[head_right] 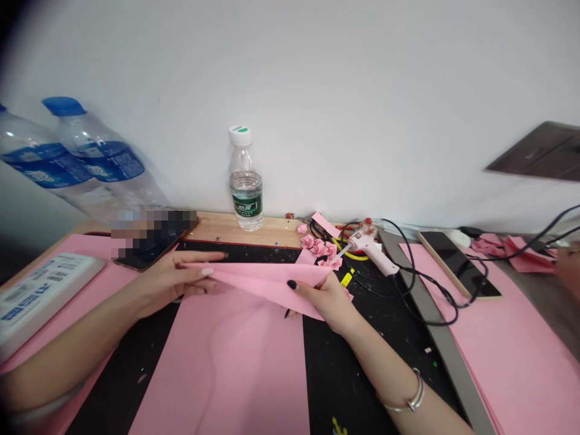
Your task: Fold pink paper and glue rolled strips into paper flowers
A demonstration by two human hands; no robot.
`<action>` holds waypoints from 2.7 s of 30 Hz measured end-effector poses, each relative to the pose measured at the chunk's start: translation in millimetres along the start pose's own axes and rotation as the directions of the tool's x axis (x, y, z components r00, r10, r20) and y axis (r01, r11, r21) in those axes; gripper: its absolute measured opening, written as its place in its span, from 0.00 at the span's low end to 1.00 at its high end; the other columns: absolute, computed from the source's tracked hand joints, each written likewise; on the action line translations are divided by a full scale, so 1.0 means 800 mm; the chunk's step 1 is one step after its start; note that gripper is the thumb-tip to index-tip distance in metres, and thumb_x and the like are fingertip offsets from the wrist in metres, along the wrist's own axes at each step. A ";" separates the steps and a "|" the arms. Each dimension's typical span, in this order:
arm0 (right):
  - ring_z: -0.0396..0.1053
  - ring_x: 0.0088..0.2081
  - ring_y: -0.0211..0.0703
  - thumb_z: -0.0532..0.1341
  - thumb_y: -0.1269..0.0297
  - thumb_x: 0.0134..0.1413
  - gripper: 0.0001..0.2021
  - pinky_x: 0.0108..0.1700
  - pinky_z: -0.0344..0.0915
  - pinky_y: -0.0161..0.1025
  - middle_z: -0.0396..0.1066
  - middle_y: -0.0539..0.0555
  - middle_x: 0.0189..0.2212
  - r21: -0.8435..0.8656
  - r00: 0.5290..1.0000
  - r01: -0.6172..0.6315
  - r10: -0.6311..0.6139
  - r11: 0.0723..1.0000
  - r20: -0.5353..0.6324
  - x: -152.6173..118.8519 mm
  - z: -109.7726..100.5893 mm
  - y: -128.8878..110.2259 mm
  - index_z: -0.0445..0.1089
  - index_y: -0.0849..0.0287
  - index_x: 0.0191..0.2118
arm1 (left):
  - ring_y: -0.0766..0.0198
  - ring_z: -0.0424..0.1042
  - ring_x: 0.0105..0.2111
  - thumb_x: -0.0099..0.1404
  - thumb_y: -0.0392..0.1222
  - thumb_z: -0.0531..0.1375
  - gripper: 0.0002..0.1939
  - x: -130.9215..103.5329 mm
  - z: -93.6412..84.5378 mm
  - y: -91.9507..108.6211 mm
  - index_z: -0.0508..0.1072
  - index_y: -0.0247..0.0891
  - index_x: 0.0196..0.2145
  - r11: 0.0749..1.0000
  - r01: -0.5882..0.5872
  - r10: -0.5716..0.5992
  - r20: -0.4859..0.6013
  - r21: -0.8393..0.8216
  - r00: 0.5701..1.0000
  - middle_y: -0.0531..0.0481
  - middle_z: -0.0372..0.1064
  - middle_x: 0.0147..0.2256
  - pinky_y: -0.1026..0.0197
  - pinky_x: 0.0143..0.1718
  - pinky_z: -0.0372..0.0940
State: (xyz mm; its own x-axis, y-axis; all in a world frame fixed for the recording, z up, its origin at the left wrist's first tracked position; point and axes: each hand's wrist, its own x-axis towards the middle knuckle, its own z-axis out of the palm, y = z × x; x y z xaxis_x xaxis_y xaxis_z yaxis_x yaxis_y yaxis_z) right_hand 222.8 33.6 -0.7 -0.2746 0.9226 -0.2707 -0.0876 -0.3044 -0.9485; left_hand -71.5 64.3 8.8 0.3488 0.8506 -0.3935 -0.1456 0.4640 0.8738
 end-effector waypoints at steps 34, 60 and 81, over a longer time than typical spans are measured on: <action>0.72 0.30 0.43 0.53 0.69 0.59 0.07 0.26 0.55 0.33 0.74 0.53 0.27 -0.968 0.980 0.175 -0.129 0.181 0.153 -0.019 0.064 -0.032 0.68 0.59 0.35 | 0.52 0.74 0.44 0.60 0.41 0.64 0.14 -0.012 0.091 -0.057 0.76 0.37 0.44 0.988 -0.001 0.033 0.209 -0.151 0.977 0.42 0.76 0.41 0.52 0.47 0.67; 0.73 0.45 0.48 0.50 0.79 0.54 0.29 0.42 0.71 0.41 0.71 0.58 0.51 -0.886 0.927 0.345 -0.263 0.309 0.269 -0.009 0.070 -0.013 0.55 0.56 0.62 | 0.48 0.73 0.45 0.65 0.49 0.57 0.18 -0.007 0.079 -0.047 0.71 0.33 0.45 0.921 -0.240 0.220 -0.099 -0.306 0.970 0.38 0.75 0.43 0.47 0.48 0.66; 0.70 0.43 0.47 0.52 0.76 0.50 0.18 0.45 0.64 0.39 0.77 0.48 0.40 -0.571 0.896 0.323 -0.050 0.755 0.441 0.017 0.030 -0.051 0.76 0.57 0.42 | 0.51 0.72 0.47 0.66 0.46 0.58 0.11 0.001 0.049 -0.032 0.70 0.35 0.41 0.914 -0.388 0.355 -0.224 -0.123 0.908 0.40 0.73 0.46 0.49 0.50 0.66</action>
State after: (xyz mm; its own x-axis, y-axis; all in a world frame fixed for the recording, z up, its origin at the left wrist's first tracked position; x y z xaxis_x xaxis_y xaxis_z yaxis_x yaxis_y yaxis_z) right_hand 199.3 53.1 38.3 -0.6643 0.7373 -0.1229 0.3920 0.2036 -0.8972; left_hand -30.9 43.3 -2.7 0.0578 0.9922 -0.1107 -0.3821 0.1244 0.9157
